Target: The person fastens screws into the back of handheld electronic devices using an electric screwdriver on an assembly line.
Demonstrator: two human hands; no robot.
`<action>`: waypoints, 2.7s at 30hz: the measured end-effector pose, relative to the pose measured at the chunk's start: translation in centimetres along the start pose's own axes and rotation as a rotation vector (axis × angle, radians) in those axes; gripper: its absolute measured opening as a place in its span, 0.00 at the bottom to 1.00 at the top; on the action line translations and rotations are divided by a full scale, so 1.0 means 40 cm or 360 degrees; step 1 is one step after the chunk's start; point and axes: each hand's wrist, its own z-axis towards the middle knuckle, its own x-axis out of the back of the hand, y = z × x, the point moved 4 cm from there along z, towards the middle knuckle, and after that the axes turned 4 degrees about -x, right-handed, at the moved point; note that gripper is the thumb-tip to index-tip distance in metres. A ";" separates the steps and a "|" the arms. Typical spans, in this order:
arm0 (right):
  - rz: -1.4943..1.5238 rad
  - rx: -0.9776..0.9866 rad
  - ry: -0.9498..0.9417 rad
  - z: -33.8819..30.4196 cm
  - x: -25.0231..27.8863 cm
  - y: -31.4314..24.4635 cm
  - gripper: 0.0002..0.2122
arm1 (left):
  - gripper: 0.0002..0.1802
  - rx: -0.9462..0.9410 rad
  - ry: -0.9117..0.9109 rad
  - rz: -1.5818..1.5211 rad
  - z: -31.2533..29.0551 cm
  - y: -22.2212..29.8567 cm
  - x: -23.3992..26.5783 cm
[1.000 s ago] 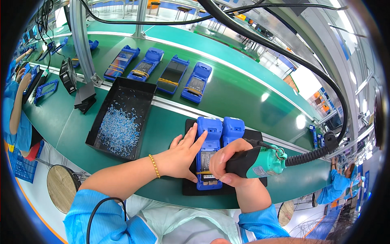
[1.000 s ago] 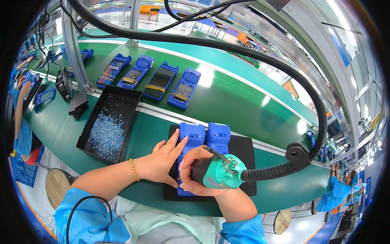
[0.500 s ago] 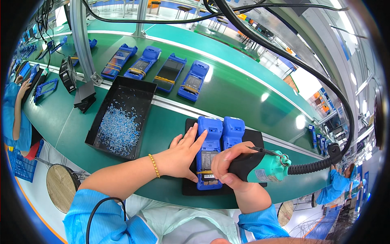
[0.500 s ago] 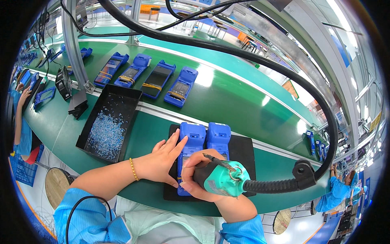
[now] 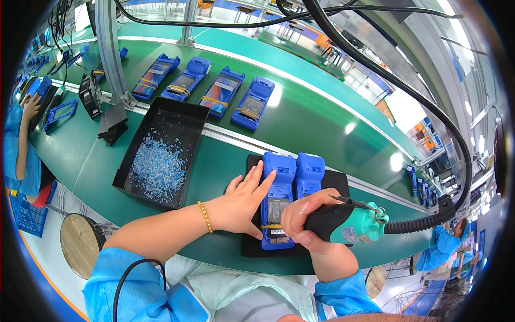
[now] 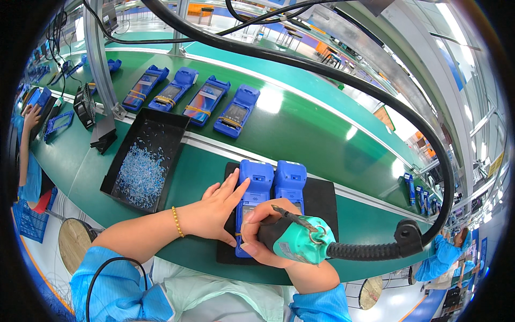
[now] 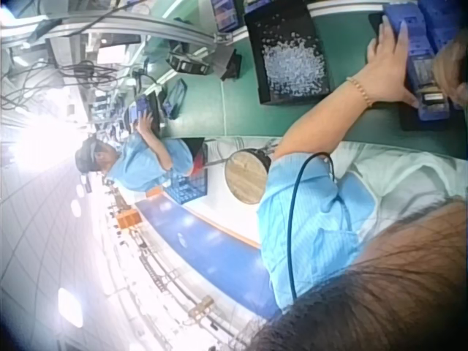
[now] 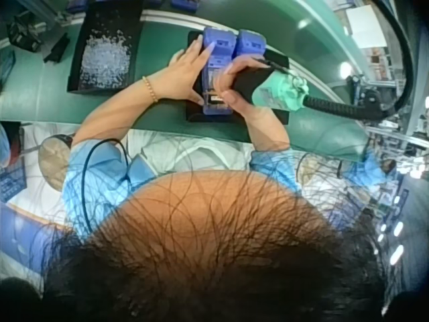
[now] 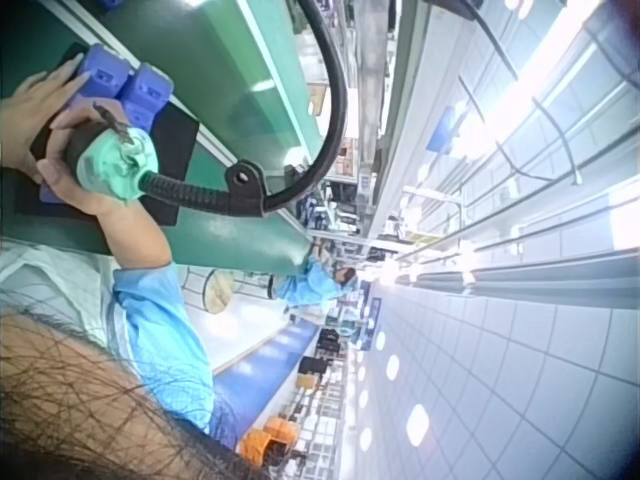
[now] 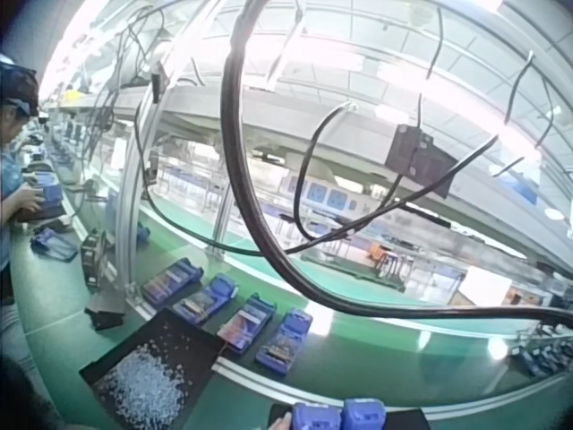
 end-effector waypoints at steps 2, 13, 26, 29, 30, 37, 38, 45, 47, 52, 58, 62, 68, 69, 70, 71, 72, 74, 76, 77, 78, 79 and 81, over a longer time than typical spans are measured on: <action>-0.0002 -0.0003 -0.0003 -0.001 0.001 -0.001 0.19 | 0.75 0.0001 0.0001 -0.0001 0.001 -0.001 0.000; -0.0007 -0.0041 -0.0014 0.010 0.019 0.010 0.16 | 0.74 -0.0010 0.0029 -0.0009 0.002 0.000 -0.002; 0.0029 -0.0051 0.0127 0.003 0.012 0.013 0.13 | 0.74 -0.0009 0.0024 -0.0031 0.003 -0.002 -0.004; 0.0018 -0.0035 0.0141 0.002 0.012 0.012 0.14 | 0.75 -0.0009 0.0034 -0.0039 0.003 -0.001 -0.002; 0.0021 -0.0034 0.0142 0.002 0.011 0.011 0.14 | 0.75 -0.0012 0.0037 -0.0044 0.003 0.000 -0.001; 0.0137 -0.0088 0.0074 -0.014 0.015 0.013 0.16 | 0.75 -0.0026 0.0056 -0.0058 0.002 -0.006 -0.004; 0.0136 -0.0088 0.0074 -0.014 0.015 0.013 0.16 | 0.75 -0.0026 0.0057 -0.0058 0.002 -0.005 -0.002; 0.0045 -0.0038 0.0108 -0.005 0.005 0.014 0.15 | 0.75 -0.0015 0.0025 -0.0011 0.000 0.000 0.001; -0.0059 0.0011 0.0116 0.000 -0.001 0.011 0.14 | 0.75 -0.0007 0.0019 -0.0015 -0.001 0.001 0.004; -0.0069 0.0022 0.0085 0.004 -0.009 0.010 0.14 | 0.75 0.0006 0.0005 -0.0030 -0.006 0.000 0.007; 0.0153 -0.0057 0.0016 -0.008 0.006 0.001 0.16 | 0.75 -0.0006 0.0005 -0.0018 -0.001 0.000 0.006; 0.0107 -0.0061 0.0076 -0.008 0.001 -0.008 0.15 | 0.74 -0.0024 0.0007 -0.0023 0.000 -0.006 0.004; 0.0035 0.0057 0.0256 -0.009 0.036 -0.062 0.20 | 0.73 -0.0049 -0.0004 -0.0019 -0.009 -0.003 0.009; 0.0023 0.0000 0.0358 -0.010 0.044 -0.076 0.21 | 0.73 -0.0034 -0.0001 -0.0031 -0.012 -0.003 0.008; 0.0004 -0.0054 0.0462 -0.014 0.054 -0.090 0.23 | 0.73 -0.0027 0.0003 -0.0043 -0.011 -0.001 0.008; -0.0016 -0.0028 0.0507 -0.019 0.065 -0.088 0.21 | 0.72 -0.0024 0.0001 -0.0027 -0.008 0.000 0.006; -0.0035 -0.0014 0.0524 -0.026 0.077 -0.083 0.21 | 0.72 -0.0051 -0.0007 -0.0021 -0.006 0.002 0.003; -0.0135 -0.0078 0.0502 -0.042 0.094 -0.067 0.20 | 0.73 -0.0037 -0.0018 0.0053 -0.004 0.004 0.002; -0.0133 -0.0144 0.0513 -0.055 0.100 -0.056 0.17 | 0.73 -0.0047 -0.0046 0.0068 -0.002 0.007 0.007; -0.0220 -0.0149 0.0509 -0.061 0.108 -0.052 0.17 | 0.73 -0.0021 -0.0061 0.0064 -0.002 0.007 0.009; -0.0305 -0.0155 0.0506 -0.066 0.116 -0.048 0.17 | 0.73 0.0006 -0.0075 0.0061 0.001 0.004 0.008; -0.0310 -0.0149 0.0519 -0.069 0.117 -0.047 0.17 | 0.73 0.0004 -0.0076 0.0073 0.001 0.002 0.006; -0.0169 -0.0101 0.0600 -0.075 0.119 -0.049 0.16 | 0.74 -0.0009 -0.0079 0.0081 0.005 0.003 0.005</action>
